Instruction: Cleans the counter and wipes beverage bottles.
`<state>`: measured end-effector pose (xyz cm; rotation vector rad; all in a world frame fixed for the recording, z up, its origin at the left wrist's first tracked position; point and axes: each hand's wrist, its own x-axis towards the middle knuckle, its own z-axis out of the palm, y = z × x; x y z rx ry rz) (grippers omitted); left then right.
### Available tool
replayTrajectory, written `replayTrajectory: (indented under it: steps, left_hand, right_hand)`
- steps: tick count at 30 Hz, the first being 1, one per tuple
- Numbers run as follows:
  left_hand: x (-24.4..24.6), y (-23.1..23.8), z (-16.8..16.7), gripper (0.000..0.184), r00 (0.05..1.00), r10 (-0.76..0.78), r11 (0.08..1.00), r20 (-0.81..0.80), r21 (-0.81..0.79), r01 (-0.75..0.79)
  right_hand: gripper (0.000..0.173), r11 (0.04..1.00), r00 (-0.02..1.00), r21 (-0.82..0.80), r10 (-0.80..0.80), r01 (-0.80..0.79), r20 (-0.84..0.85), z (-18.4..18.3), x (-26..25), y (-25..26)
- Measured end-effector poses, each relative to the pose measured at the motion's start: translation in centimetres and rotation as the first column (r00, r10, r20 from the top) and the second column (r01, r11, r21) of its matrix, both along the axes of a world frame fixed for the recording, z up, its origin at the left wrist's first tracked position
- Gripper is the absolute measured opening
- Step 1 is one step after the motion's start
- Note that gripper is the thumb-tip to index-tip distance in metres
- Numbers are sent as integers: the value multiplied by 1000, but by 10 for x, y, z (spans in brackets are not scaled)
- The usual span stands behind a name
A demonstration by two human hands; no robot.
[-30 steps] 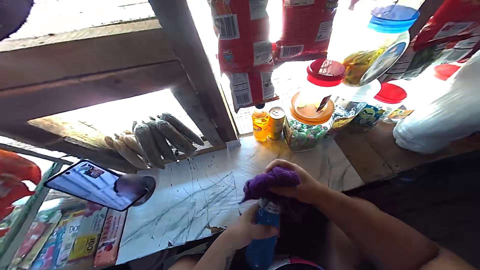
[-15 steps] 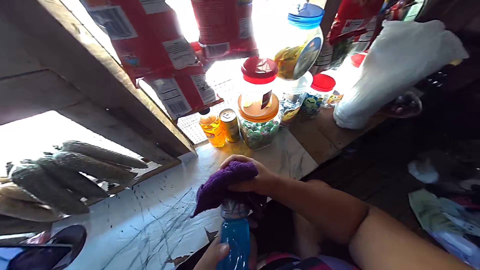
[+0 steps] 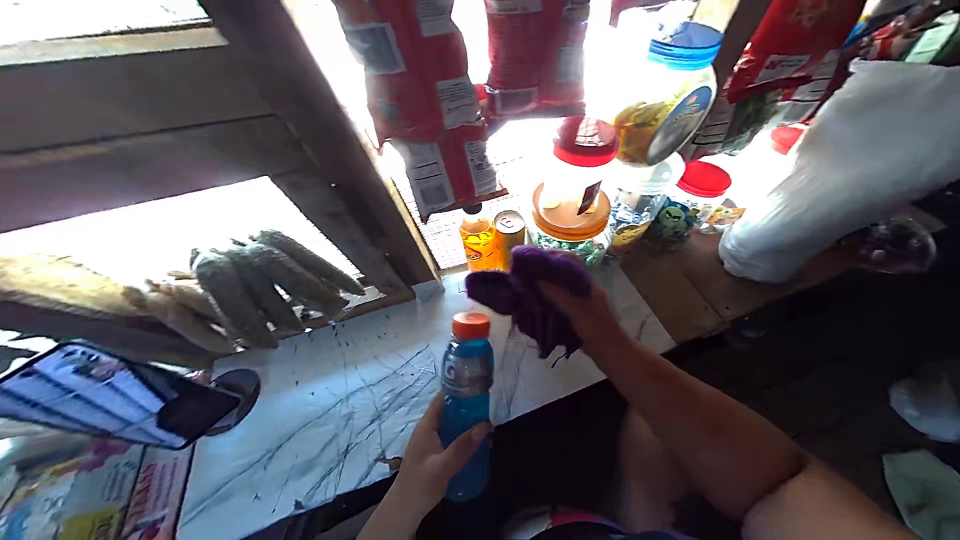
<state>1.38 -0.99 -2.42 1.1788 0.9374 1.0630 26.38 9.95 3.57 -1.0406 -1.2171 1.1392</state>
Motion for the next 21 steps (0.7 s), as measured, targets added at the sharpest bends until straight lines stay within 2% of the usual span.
replayTrajectory:
  steps: [2, 4, 7, 10, 13, 14, 16, 18, 21]
  left_hand:
    - [-7, 3, 0, 70, 986, 71, 997, 153, 27, -76]
    - [-14, 6, 2, 66, 934, 96, 990, 344, 61, -124]
    - [-24, 10, 5, 60, 847, 13, 977, 531, 172, -123]
    - [-24, 6, 8, 59, 831, -49, 958, 554, 261, -117]
    - [-22, 3, 4, 59, 843, -79, 953, 532, 289, -93]
    - [-23, 4, 2, 60, 848, -73, 956, 525, 279, -91]
    - [-23, 5, -3, 61, 846, -40, 962, 531, 250, -111]
    - [-25, 7, -6, 66, 842, 16, 970, 539, 196, -144]
    - [-24, 8, -10, 86, 860, 128, 973, 494, 104, -205]
  right_hand:
    - [44, 996, 999, -76, -39, 36, -31, 0, 4, 2]
    - [47, 992, 998, -125, -16, 9, -55, -3, -5, -3]
    - [46, 970, 978, -148, 175, -191, -113, -15, -32, -14]
    - [55, 892, 908, -171, 414, -419, -63, -26, -64, -22]
    - [89, 768, 751, -196, 639, -610, 164, -32, -80, -17]
    - [91, 769, 729, -185, 639, -612, 244, -33, -83, -15]
    - [87, 813, 750, -121, 574, -570, 328, -33, -84, -13]
    - [80, 838, 784, -36, 524, -545, 333, -31, -83, -14]
    - [73, 827, 798, 77, 508, -558, 325, -31, -78, -20]
